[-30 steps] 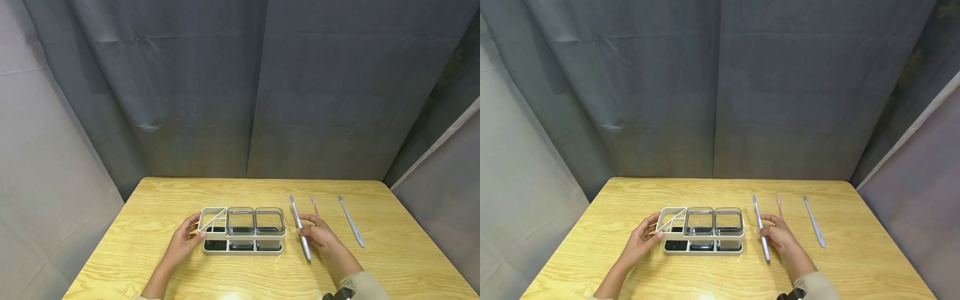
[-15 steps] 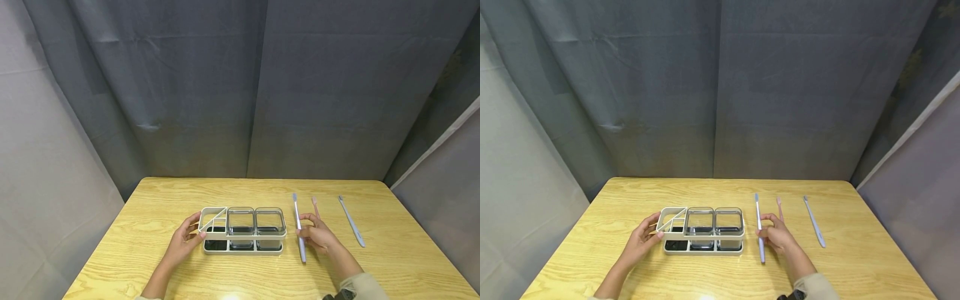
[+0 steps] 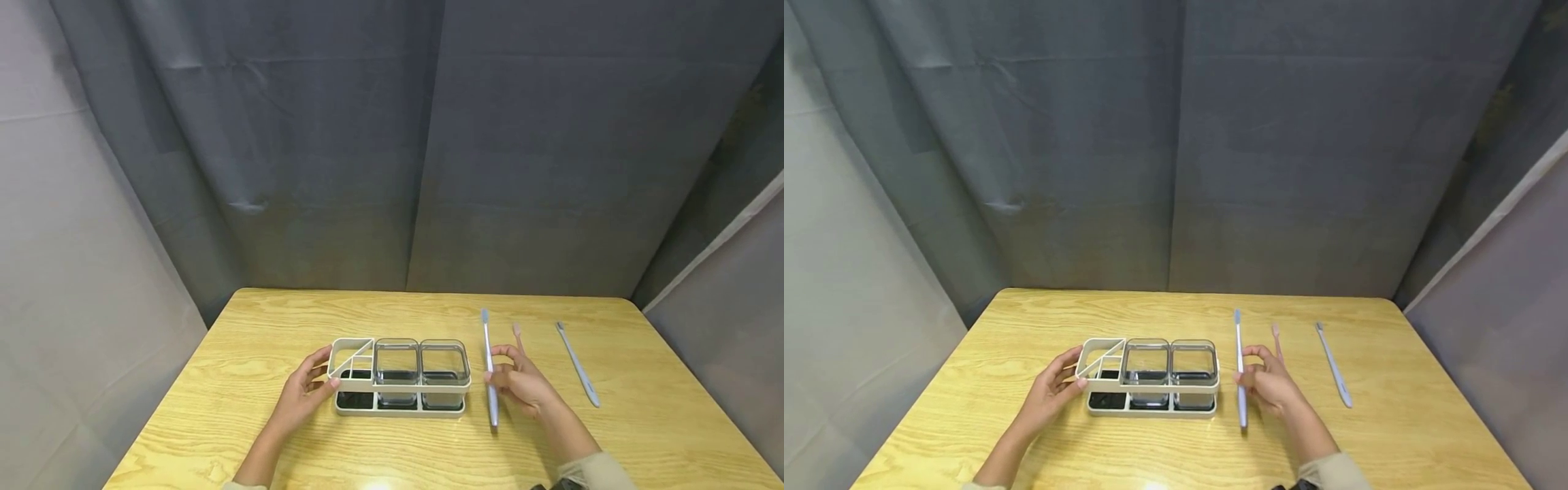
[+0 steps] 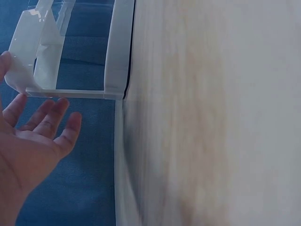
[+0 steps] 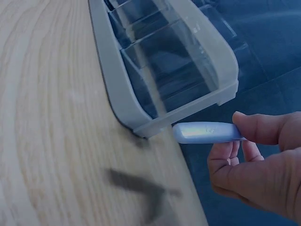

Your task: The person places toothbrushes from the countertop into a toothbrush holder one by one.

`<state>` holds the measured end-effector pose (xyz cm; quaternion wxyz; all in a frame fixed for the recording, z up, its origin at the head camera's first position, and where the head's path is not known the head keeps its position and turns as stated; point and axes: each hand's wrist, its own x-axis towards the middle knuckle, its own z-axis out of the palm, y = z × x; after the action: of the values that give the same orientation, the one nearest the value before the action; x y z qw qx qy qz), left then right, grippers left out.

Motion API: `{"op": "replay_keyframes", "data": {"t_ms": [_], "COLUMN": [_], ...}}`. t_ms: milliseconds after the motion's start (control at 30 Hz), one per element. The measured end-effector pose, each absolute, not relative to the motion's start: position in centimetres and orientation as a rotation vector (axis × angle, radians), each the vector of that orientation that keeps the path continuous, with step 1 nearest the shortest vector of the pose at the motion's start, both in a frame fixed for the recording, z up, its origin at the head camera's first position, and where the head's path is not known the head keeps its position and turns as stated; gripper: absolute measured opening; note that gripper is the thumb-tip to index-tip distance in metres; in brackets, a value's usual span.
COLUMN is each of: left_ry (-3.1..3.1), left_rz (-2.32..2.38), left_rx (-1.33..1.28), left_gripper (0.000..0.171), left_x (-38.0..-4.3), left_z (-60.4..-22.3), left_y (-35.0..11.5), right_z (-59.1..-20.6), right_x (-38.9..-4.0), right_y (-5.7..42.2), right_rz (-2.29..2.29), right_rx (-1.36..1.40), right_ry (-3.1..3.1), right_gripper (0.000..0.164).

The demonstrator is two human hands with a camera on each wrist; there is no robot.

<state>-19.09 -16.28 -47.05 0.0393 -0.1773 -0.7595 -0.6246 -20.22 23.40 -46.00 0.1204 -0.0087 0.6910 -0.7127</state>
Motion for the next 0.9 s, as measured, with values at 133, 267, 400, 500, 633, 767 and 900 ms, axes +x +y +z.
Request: {"op": "replay_keyframes", "data": {"t_ms": [133, 267, 400, 500, 633, 767, 900], "left_ry": [-2.337, -2.327, -2.310, -2.305, -2.304, -2.305, -2.303], "left_rz": [-1.931, -1.940, -1.943, -1.945, -1.949, -1.955, -1.940], "left_rx": [-0.550, -0.553, -0.559, -0.559, -0.550, -0.540, -0.551], "left_gripper": [0.058, 0.057, 0.056, 0.056, 0.056, 0.056, 0.058], "left_x": [-18.4, -18.2, -18.3, -18.4, -18.5, -18.5, -18.5], "left_z": [-45.7, -45.3, -45.2, -45.3, -45.3, -45.3, -45.3], "left_y": [-16.0, -15.9, -15.8, -15.8, -15.8, -15.9, -15.9], "right_z": [-45.2, -44.3, -43.5, -43.0, -42.5, -41.8, -41.1], "right_x": [-19.9, -19.5, -19.2, -19.1, -18.9, -18.7, -18.6], "right_y": [23.3, 23.2, 22.9, 22.7, 22.3, 21.8, 21.1], "right_rz": [-2.090, -2.101, -2.101, -2.105, -2.123, -2.150, -2.179], "right_rx": [-0.019, -0.029, -0.066, -0.087, -0.125, -0.168, -0.219], "right_ry": [2.032, 2.036, 2.081, 2.114, 2.118, 2.091, 2.058], "right_gripper": [0.050, 0.050, 0.049, 0.048, 0.049, 0.048, 0.044]}}
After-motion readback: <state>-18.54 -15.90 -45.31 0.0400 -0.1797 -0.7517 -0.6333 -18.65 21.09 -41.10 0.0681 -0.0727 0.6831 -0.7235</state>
